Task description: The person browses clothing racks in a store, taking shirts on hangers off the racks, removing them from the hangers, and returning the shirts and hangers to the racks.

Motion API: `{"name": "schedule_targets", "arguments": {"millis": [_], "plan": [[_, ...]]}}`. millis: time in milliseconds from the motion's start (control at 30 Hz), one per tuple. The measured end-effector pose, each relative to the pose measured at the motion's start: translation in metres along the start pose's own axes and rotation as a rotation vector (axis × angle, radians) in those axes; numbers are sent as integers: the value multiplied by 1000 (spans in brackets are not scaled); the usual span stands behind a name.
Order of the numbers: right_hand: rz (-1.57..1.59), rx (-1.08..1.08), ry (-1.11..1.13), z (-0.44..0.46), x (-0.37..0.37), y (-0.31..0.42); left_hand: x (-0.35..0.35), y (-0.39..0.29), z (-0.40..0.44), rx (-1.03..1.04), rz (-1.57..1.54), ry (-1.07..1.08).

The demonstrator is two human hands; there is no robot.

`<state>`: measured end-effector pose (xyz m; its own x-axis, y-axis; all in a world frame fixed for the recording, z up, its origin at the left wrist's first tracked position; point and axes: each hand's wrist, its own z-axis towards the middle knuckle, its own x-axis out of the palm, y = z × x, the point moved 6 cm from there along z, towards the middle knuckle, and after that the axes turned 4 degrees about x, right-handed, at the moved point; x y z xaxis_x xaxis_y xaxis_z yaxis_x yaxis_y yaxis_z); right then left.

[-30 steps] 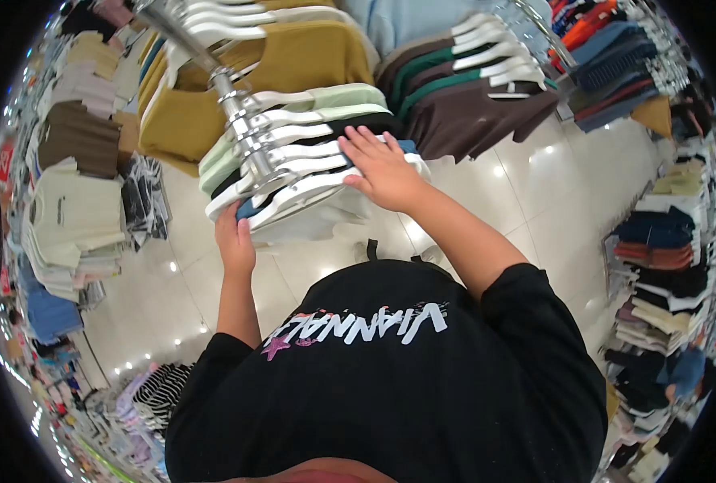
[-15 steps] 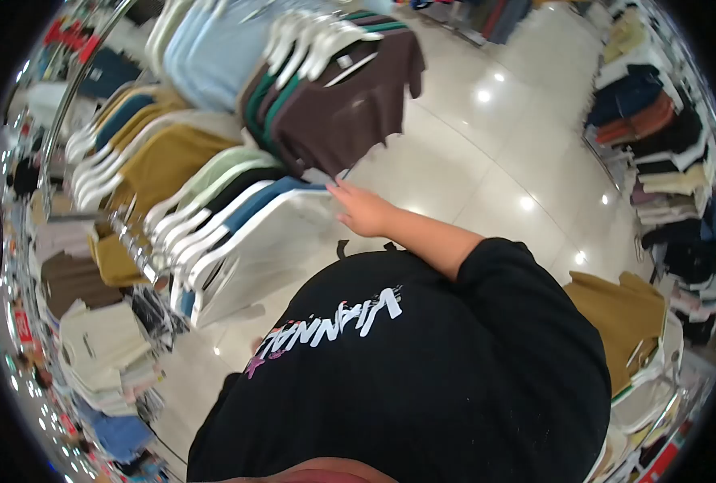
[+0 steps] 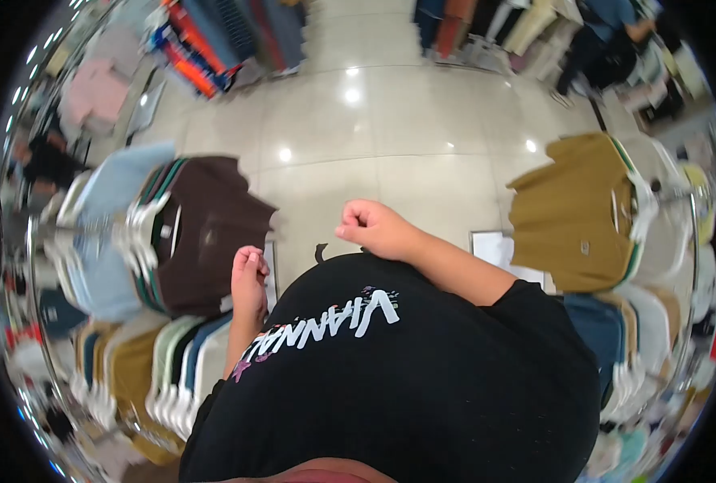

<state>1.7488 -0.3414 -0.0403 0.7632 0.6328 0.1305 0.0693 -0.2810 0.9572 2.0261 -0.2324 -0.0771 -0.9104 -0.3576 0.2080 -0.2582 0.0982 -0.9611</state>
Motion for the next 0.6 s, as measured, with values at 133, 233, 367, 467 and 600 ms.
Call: {"name": "schedule_targets", "arguments": {"millis": [133, 233, 367, 467, 600], "plan": [[87, -229, -174, -54, -30, 29, 132, -38, 28, 4, -87, 717], [-147, -146, -256, -82, -47, 33, 191, -33, 40, -73, 136, 1001], [-232, -203, -467, -98, -73, 36, 249, -14, 82, -135, 160, 1178], [-188, -142, -573, -89, -92, 37, 292, -19, 110, -72, 218, 1266], [-167, -86, -668, -45, -117, 49, 322, -32, 163, -2, 300, 1503]]}}
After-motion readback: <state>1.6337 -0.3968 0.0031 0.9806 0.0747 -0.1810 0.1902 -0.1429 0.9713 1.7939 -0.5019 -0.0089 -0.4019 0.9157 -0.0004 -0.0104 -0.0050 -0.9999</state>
